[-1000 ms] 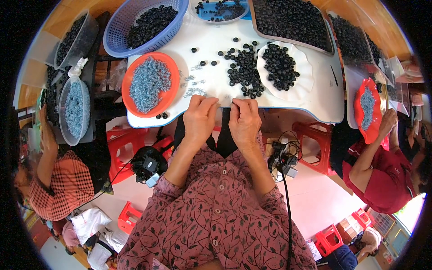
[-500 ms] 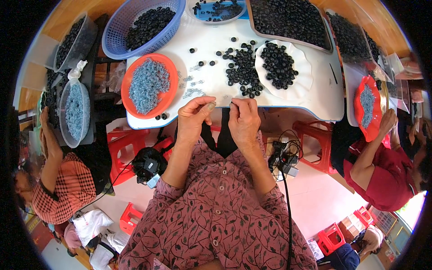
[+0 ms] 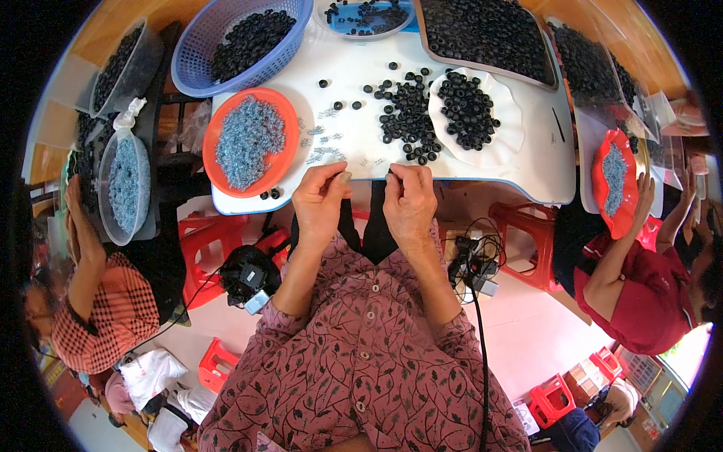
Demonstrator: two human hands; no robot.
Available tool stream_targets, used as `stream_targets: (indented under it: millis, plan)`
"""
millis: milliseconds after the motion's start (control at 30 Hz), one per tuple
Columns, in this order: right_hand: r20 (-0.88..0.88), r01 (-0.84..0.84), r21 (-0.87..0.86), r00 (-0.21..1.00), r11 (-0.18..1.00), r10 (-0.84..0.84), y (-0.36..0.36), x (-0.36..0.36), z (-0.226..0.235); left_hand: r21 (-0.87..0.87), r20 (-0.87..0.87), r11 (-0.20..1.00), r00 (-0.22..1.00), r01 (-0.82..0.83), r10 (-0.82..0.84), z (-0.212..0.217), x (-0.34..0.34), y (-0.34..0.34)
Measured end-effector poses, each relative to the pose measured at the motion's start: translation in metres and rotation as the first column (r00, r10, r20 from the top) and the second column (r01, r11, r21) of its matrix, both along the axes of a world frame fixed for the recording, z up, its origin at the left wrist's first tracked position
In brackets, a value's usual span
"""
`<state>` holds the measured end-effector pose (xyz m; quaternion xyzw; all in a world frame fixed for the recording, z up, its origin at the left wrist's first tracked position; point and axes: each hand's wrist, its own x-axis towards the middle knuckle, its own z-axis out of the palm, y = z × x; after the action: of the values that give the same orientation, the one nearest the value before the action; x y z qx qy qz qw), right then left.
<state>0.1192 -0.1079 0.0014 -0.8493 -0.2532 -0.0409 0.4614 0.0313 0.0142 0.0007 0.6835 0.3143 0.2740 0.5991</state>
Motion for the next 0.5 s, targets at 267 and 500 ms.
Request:
stream_targets:
  millis: [267,500]
  plan:
    - [-0.037,-0.001,0.064,0.999,0.998,0.004,0.0,0.0,0.001,-0.497,0.13,0.863,0.991,0.093,-0.033,0.008,-0.014,0.006]
    - [-0.108,0.018,0.04,0.994,0.999,-0.014,0.0,-0.002,0.006,-0.78,0.389,0.557,0.918,0.283,0.078,0.002,-0.019,0.008]
